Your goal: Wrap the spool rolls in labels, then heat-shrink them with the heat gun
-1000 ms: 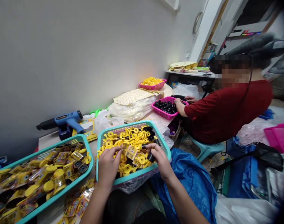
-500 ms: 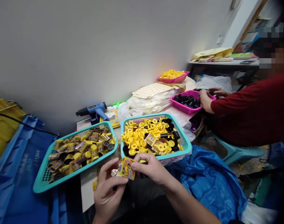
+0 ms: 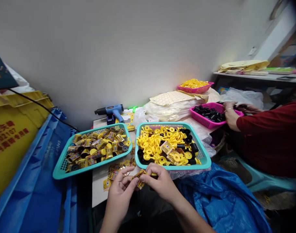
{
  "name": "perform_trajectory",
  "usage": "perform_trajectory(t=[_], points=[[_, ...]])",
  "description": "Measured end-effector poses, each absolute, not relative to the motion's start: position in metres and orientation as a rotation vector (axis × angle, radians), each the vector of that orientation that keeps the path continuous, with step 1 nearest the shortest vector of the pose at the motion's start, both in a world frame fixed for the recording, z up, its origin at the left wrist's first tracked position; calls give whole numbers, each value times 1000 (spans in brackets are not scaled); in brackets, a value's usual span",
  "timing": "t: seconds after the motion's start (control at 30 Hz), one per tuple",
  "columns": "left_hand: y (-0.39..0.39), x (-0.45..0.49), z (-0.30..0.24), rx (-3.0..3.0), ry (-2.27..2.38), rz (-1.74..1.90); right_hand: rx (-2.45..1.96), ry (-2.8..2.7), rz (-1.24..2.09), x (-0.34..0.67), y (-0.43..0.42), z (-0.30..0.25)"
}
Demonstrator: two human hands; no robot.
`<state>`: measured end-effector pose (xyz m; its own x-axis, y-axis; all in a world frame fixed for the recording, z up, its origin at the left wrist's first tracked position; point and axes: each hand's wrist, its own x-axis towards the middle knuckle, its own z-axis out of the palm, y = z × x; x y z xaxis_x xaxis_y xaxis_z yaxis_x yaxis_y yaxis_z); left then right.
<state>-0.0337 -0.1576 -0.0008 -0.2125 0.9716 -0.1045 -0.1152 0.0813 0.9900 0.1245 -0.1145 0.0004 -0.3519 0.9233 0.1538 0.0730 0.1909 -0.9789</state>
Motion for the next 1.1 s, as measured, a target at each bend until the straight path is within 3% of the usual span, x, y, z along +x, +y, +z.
perform_trajectory(t=[0.2,0.53,0.73,0.9,1.1], points=[[-168,-48,-6,892,1522,1414,-695,-1078,1777,137,-112,5],[-171,-62,-12,1249,1542,1305,-765,-1419,1754,148,-107,2],[-170,-59,-7,1143,1490,1215,-900,-1642,1589,145,-107,0],[-171,-46,1,997,1368,1252,-742,-1714,1460,135,-112,-10],[-174,-34,-2,989,1362,1377,-626,-1024,2065,112,-127,-31]])
